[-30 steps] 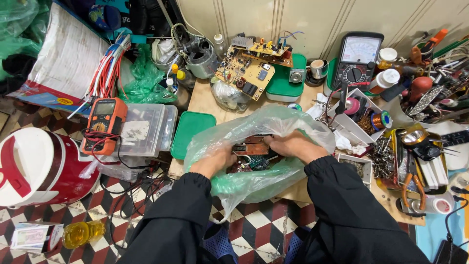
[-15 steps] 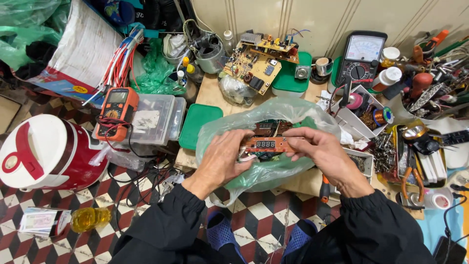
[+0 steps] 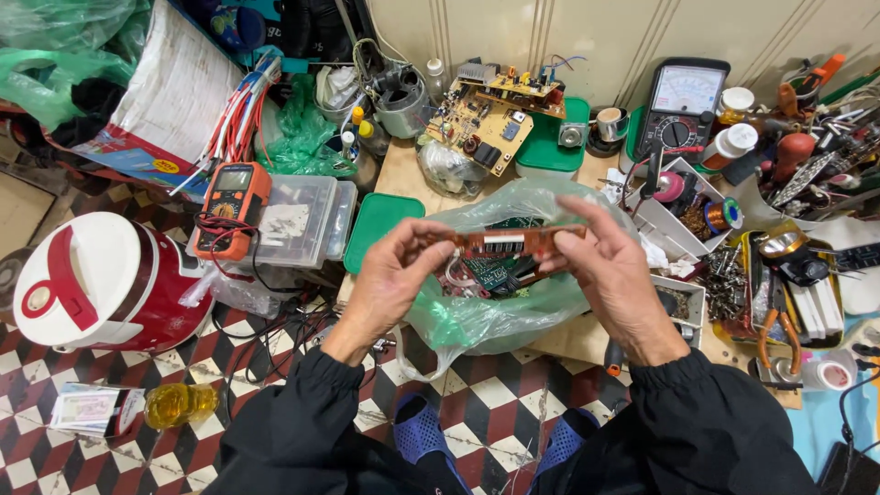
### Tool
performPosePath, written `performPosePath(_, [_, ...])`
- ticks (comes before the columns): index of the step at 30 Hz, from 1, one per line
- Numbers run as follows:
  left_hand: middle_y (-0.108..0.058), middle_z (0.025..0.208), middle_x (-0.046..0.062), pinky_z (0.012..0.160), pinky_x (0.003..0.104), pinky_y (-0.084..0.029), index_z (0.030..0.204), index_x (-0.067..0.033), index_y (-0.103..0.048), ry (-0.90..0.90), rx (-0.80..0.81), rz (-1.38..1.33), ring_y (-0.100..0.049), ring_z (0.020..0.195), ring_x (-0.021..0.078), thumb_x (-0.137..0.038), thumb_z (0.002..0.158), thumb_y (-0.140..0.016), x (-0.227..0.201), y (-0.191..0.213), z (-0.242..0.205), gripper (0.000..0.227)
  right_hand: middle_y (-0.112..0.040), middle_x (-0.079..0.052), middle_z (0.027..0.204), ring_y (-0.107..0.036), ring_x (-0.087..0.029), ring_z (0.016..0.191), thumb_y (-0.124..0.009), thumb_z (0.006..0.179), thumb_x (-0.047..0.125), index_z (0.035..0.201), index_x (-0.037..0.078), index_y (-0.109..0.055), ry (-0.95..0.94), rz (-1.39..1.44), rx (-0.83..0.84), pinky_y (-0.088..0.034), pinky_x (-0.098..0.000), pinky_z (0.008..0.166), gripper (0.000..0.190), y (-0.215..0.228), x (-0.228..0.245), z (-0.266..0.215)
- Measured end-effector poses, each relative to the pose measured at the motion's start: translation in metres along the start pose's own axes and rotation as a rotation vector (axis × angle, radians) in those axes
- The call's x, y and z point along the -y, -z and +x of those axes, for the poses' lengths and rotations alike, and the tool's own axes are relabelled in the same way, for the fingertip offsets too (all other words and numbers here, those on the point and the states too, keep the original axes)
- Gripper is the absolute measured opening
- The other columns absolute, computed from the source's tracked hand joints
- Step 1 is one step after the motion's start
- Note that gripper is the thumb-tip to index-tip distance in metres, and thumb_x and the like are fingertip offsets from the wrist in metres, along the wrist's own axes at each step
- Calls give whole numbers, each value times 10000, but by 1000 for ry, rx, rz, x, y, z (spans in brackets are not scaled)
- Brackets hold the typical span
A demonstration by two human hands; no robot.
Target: The person sits on the floor and sorts through a plastic bag filled with electronic components. They pick out various circuit boards, including a green one and a red one with a digital display, and place them on the cluttered workbench. The person also handles a small white power supply unit, turning it over in their hands.
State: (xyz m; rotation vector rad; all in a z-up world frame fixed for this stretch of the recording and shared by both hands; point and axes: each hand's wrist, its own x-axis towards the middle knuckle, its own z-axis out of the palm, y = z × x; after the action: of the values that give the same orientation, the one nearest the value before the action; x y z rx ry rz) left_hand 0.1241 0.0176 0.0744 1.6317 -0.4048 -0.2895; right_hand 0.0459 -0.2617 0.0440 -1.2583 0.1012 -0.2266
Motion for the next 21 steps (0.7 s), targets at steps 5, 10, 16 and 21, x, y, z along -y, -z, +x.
performPosePath(5, [-836, 1179, 106, 947, 313, -691, 1315, -76, -741, -161, -177, -69, -778, 1054, 125, -123, 1057, -773, -46, -6, -3, 265, -704, -311, 1318, -736, -433, 1198, -673, 987, 175, 1591, 48, -542, -132, 163, 126, -596, -533, 1121, 631, -7, 3, 7])
performPosePath(10, [-814, 1153, 99, 913, 310, -717, 1320, -48, -720, -151, -271, -166, -764, 1013, 103, -154, 1051, -779, -50, -14, 2, 295, -764, -248, 1344, -751, -375, 1246, -701, 1014, 90, 1500, 62, -663, -228, -374, 204, -578, -535, 1137, 488, -35, -26, 3])
performPosePath(16, [-795, 1208, 123, 918, 330, -729, 1334, -31, -673, -89, -310, -306, -763, 1037, 127, -184, 1049, -764, -59, -33, 1, 336, -337, -321, 1751, -474, -537, 1539, -783, 900, 152, 1755, 115, -300, -518, -298, 245, -467, -657, 1241, 983, -60, -64, 2])
performPosePath(21, [-782, 1227, 185, 943, 421, -728, 1353, -9, -623, -33, -245, -425, -813, 1048, 235, -203, 1044, -756, -49, -42, 3, 389, -305, -459, 1681, -535, -656, 1431, -720, 966, 159, 1745, 4, -234, -624, 121, -104, -501, -656, 1197, 931, -88, -60, -4])
